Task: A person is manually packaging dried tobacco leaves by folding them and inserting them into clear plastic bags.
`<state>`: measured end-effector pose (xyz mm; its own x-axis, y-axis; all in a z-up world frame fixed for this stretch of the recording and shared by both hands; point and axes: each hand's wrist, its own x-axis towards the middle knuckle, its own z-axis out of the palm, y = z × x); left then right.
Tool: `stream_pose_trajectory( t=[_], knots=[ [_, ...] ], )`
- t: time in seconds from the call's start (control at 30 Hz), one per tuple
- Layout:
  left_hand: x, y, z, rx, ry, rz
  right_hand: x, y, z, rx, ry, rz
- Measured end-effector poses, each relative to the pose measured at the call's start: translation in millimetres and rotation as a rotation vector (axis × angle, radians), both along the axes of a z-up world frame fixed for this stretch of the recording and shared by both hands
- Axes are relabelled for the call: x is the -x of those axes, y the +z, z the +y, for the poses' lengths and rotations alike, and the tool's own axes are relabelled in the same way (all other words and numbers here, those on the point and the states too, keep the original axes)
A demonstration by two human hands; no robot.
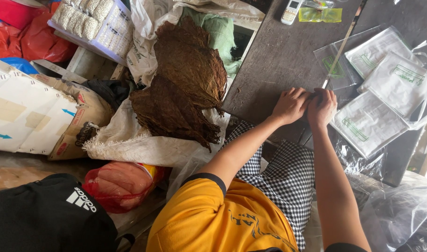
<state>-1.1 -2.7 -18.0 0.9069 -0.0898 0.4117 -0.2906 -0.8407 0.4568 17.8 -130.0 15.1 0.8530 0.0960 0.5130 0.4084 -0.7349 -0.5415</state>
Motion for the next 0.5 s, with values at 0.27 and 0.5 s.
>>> stream_pose_trajectory(
  t=[0.27,0.5],
  knots=[
    [-0.4,-0.1,0.0,0.013,0.007,-0.019,-2.0,-3.5,-1.9,-0.003,0.006,0.001],
    [-2.7,-7.1,-1.4,-0.009,0.024,-0.037,0.1,-0.4,-0.4,-0.011,0.015,0.001]
  ],
)
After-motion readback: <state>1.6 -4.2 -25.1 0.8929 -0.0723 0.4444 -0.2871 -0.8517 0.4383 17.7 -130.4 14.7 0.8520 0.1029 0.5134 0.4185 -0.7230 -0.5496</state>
